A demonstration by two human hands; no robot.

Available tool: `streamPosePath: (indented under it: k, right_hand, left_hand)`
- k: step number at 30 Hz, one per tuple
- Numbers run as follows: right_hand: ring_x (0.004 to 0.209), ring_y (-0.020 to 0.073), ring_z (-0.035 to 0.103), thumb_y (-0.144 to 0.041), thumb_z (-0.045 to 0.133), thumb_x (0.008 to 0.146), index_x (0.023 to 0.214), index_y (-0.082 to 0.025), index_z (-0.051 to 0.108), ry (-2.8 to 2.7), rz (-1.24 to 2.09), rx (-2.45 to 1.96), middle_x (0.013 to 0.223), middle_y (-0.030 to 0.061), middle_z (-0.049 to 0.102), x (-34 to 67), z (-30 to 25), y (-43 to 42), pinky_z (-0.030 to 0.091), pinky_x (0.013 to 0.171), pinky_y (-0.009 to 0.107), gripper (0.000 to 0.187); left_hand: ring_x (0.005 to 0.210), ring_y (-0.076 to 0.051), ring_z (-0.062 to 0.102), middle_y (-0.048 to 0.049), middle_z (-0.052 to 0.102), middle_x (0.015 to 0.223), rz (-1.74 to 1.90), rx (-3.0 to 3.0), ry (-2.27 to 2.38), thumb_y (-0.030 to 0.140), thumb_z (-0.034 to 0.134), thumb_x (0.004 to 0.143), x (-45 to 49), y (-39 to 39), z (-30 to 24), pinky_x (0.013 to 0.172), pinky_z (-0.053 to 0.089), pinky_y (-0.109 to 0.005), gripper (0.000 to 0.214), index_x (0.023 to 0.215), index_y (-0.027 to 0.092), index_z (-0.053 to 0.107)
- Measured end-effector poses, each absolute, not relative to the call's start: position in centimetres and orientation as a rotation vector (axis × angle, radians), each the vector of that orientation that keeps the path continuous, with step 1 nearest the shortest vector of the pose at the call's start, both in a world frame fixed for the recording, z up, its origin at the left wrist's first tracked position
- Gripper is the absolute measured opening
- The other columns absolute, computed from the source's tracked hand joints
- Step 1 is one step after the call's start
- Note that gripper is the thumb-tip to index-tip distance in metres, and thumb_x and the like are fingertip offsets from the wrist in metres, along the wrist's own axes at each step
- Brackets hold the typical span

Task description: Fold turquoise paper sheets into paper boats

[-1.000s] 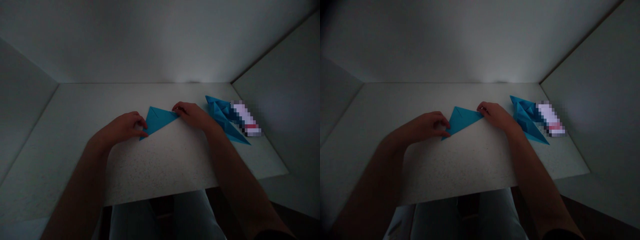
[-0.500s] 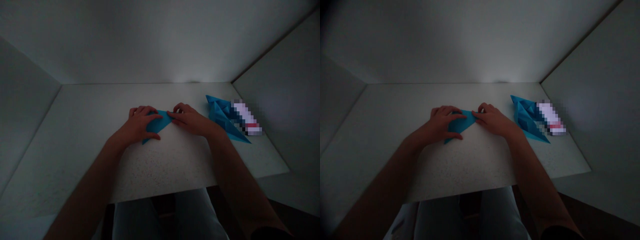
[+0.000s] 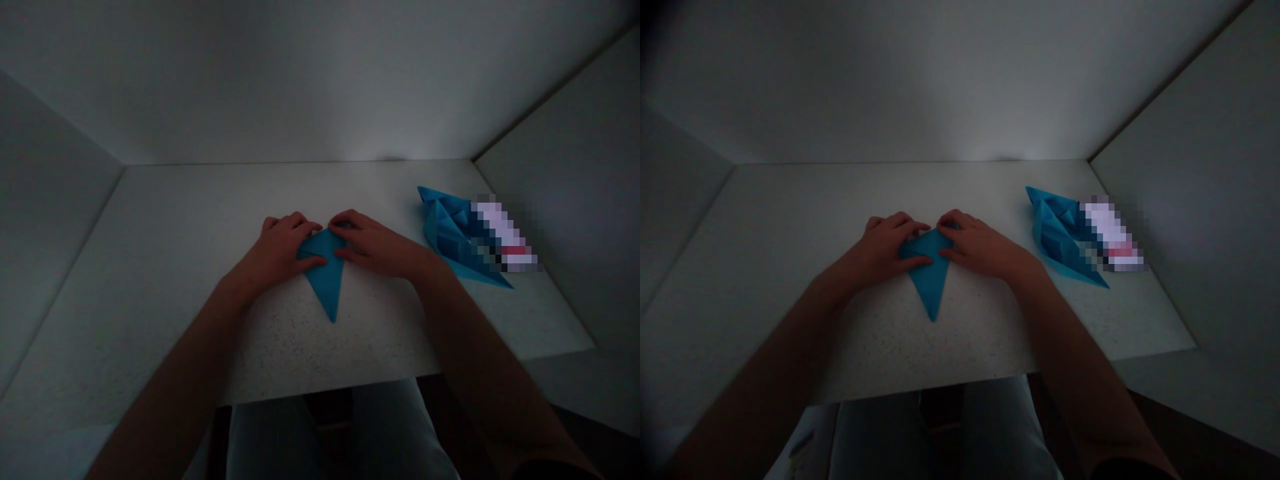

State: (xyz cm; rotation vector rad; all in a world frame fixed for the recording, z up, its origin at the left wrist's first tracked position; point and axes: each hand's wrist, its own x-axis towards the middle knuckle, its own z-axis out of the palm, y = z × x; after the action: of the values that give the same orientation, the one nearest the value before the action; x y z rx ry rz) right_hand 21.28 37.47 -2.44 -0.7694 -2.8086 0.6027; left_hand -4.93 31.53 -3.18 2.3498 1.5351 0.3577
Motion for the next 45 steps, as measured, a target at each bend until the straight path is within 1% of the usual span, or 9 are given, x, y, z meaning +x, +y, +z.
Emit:
streamPosePath:
  k: [5, 8, 11, 17, 23, 28, 32, 39, 45]
  right_hand:
    - [0.149, 0.0368, 0.059, -0.036, 0.061, 0.110, 0.156, -0.018, 0.064, -2.808, 0.619, -0.820, 0.159, 0.0211, 0.056, 21.5, -2.5, 37.2, 0.051, 0.127, 0.059, 0.050]
    - [0.156, 0.0398, 0.052, -0.039, 0.056, 0.112, 0.162, -0.021, 0.060, -2.842, 0.536, -0.895, 0.166, 0.0214, 0.052, 21.7, -2.5, 36.8, 0.046, 0.129, 0.064, 0.053]
    - [0.152, 0.0443, 0.052, -0.043, 0.055, 0.113, 0.163, -0.022, 0.061, -2.866, 0.418, -1.014, 0.166, 0.0234, 0.054, 22.0, -2.4, 36.7, 0.046, 0.125, 0.069, 0.055]
    - [0.152, 0.0449, 0.050, -0.056, 0.056, 0.111, 0.162, -0.037, 0.065, -2.839, 0.336, -1.268, 0.169, 0.0158, 0.054, 23.1, -2.0, 37.6, 0.046, 0.121, 0.071, 0.055]
    - [0.151, 0.0485, 0.051, -0.062, 0.054, 0.111, 0.164, -0.033, 0.063, -2.820, 0.215, -1.483, 0.171, 0.0170, 0.054, 23.7, -1.5, 37.6, 0.047, 0.119, 0.072, 0.062]
    - [0.150, 0.0450, 0.054, -0.055, 0.055, 0.112, 0.168, -0.029, 0.059, -2.790, 0.131, -1.336, 0.170, 0.0182, 0.056, 23.3, -0.9, 37.5, 0.048, 0.118, 0.067, 0.061]
    - [0.148, 0.0421, 0.059, -0.047, 0.053, 0.115, 0.156, -0.031, 0.071, -2.848, 0.246, -1.208, 0.164, 0.0162, 0.063, 23.2, -0.9, 37.6, 0.049, 0.118, 0.065, 0.048]
    - [0.151, 0.0422, 0.060, -0.047, 0.061, 0.110, 0.157, -0.029, 0.070, -2.902, 0.433, -1.110, 0.170, 0.0154, 0.059, 23.8, -1.3, 37.7, 0.051, 0.119, 0.065, 0.051]
    - [0.139, 0.0368, 0.068, -0.040, 0.059, 0.111, 0.139, -0.028, 0.079, -2.799, 0.424, -1.064, 0.152, 0.0137, 0.071, 22.7, -0.6, 38.0, 0.050, 0.116, 0.058, 0.036]
  left_hand:
    - [0.130, -0.037, 0.062, -0.0168, 0.064, 0.142, 0.301, 2.397, 1.539, 0.051, 0.070, 0.104, -4.6, 31.3, -3.4, 0.118, 0.038, -0.055, 0.067, 0.164, 0.023, 0.058]
    - [0.128, -0.036, 0.062, -0.0172, 0.064, 0.139, 0.291, 2.450, 1.564, 0.052, 0.062, 0.108, -3.9, 31.1, -3.6, 0.117, 0.039, -0.055, 0.061, 0.163, 0.025, 0.060]
    - [0.125, -0.036, 0.064, -0.0174, 0.064, 0.136, 0.294, 2.489, 1.587, 0.052, 0.061, 0.110, -3.3, 31.0, -3.6, 0.115, 0.039, -0.054, 0.058, 0.160, 0.024, 0.064]
    - [0.123, -0.038, 0.066, -0.0179, 0.065, 0.138, 0.243, 2.548, 1.576, 0.047, 0.063, 0.110, -3.0, 30.7, -3.0, 0.113, 0.039, -0.058, 0.054, 0.159, 0.026, 0.066]
    - [0.125, -0.039, 0.064, -0.0190, 0.064, 0.141, 0.246, 2.597, 1.578, 0.046, 0.060, 0.111, -2.7, 30.5, -3.0, 0.111, 0.040, -0.060, 0.053, 0.159, 0.023, 0.065]
    - [0.132, -0.039, 0.061, -0.0190, 0.063, 0.149, 0.265, 2.602, 1.579, 0.044, 0.061, 0.111, -2.5, 30.5, -3.3, 0.116, 0.039, -0.060, 0.054, 0.160, 0.021, 0.063]
    - [0.139, -0.040, 0.057, -0.0189, 0.061, 0.159, 0.296, 2.594, 1.555, 0.043, 0.057, 0.112, -2.4, 30.5, -3.7, 0.120, 0.037, -0.061, 0.053, 0.159, 0.018, 0.061]
    - [0.149, -0.041, 0.049, -0.0127, 0.059, 0.170, 0.260, 2.587, 1.442, 0.038, 0.047, 0.115, -2.3, 30.3, -3.9, 0.124, 0.032, -0.063, 0.055, 0.168, 0.024, 0.053]
    - [0.150, -0.040, 0.048, -0.0115, 0.055, 0.170, 0.327, 2.550, 1.449, 0.036, 0.055, 0.113, -2.8, 30.6, -3.6, 0.123, 0.031, -0.061, 0.049, 0.161, 0.034, 0.061]
